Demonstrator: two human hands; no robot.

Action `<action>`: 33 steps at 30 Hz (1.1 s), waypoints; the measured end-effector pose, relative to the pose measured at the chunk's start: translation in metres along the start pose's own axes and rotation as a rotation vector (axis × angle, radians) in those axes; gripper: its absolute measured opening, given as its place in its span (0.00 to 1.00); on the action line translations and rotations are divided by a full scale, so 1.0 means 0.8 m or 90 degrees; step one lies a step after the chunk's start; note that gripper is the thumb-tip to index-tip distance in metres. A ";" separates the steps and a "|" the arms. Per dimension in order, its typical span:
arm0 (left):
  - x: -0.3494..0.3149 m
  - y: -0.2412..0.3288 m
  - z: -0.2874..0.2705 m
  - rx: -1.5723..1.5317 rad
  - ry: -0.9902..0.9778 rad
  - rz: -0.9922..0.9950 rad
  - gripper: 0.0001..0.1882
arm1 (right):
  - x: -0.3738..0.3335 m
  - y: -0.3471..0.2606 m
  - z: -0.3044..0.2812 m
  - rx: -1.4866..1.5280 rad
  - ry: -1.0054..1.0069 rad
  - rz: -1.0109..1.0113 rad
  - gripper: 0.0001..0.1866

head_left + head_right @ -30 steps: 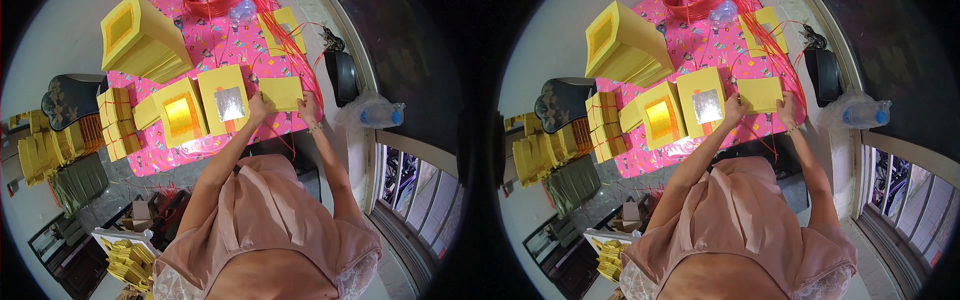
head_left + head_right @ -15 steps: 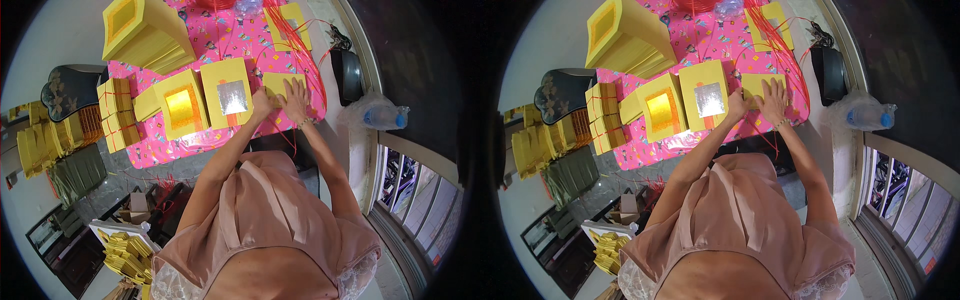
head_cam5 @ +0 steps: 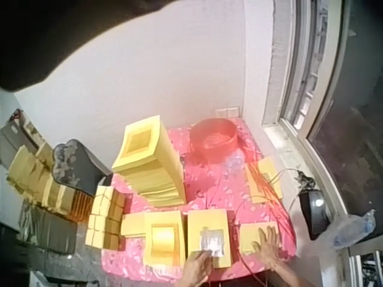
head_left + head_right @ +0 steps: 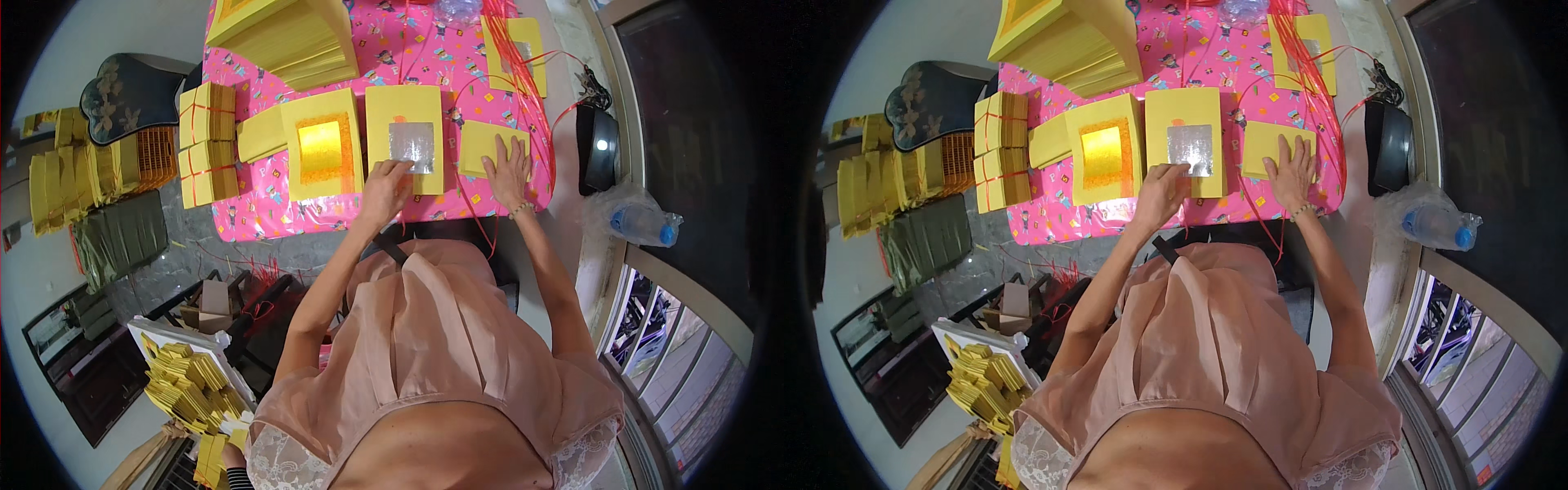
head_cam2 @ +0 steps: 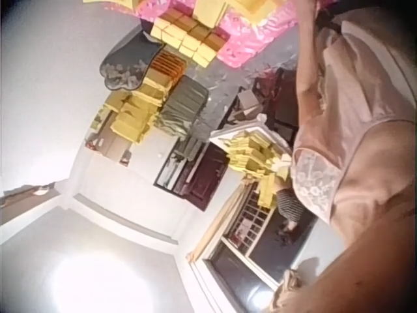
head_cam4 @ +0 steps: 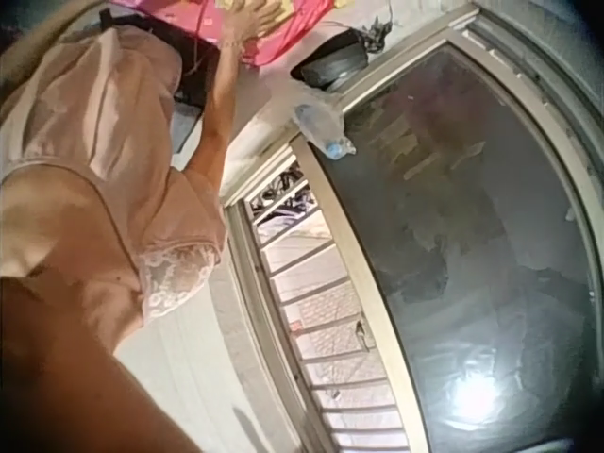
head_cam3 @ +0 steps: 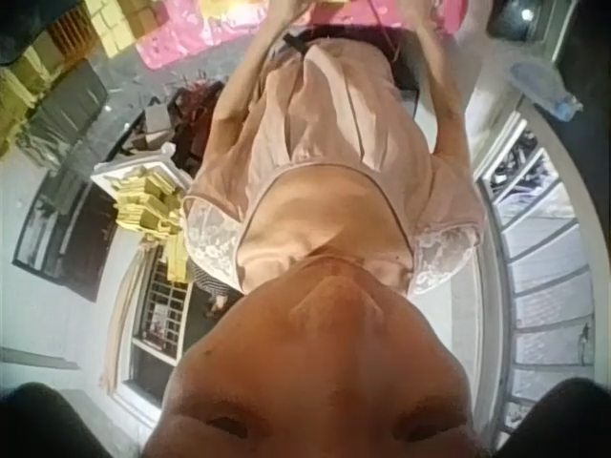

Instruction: The person is bundling and tying stacks of yellow joss paper with red plastic ribbon.

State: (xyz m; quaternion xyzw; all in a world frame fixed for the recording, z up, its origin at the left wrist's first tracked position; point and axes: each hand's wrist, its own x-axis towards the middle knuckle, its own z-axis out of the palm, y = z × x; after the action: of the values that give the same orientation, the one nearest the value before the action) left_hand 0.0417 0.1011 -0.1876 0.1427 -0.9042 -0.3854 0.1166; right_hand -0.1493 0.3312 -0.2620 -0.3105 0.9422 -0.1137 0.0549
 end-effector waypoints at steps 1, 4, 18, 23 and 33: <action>-0.008 -0.009 -0.008 0.040 -0.018 0.013 0.24 | 0.002 -0.001 -0.006 0.000 0.003 0.003 0.34; -0.023 -0.024 -0.021 0.110 -0.056 0.020 0.25 | 0.006 -0.014 -0.029 -0.016 0.033 -0.010 0.30; -0.031 -0.044 -0.014 0.133 -0.065 0.054 0.29 | -0.024 -0.136 -0.045 0.109 -0.052 -0.423 0.24; -0.032 -0.041 -0.017 0.132 -0.069 0.048 0.26 | -0.016 -0.129 -0.036 0.138 -0.024 -0.456 0.17; -0.027 -0.051 -0.027 0.027 -0.081 -0.013 0.12 | 0.005 -0.132 -0.051 0.248 -0.162 -0.358 0.08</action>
State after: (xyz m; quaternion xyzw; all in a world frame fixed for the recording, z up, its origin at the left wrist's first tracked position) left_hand 0.0759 0.0673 -0.2046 0.1295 -0.9161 -0.3759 0.0520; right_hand -0.0990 0.2534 -0.1961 -0.5529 0.7663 -0.2618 0.1966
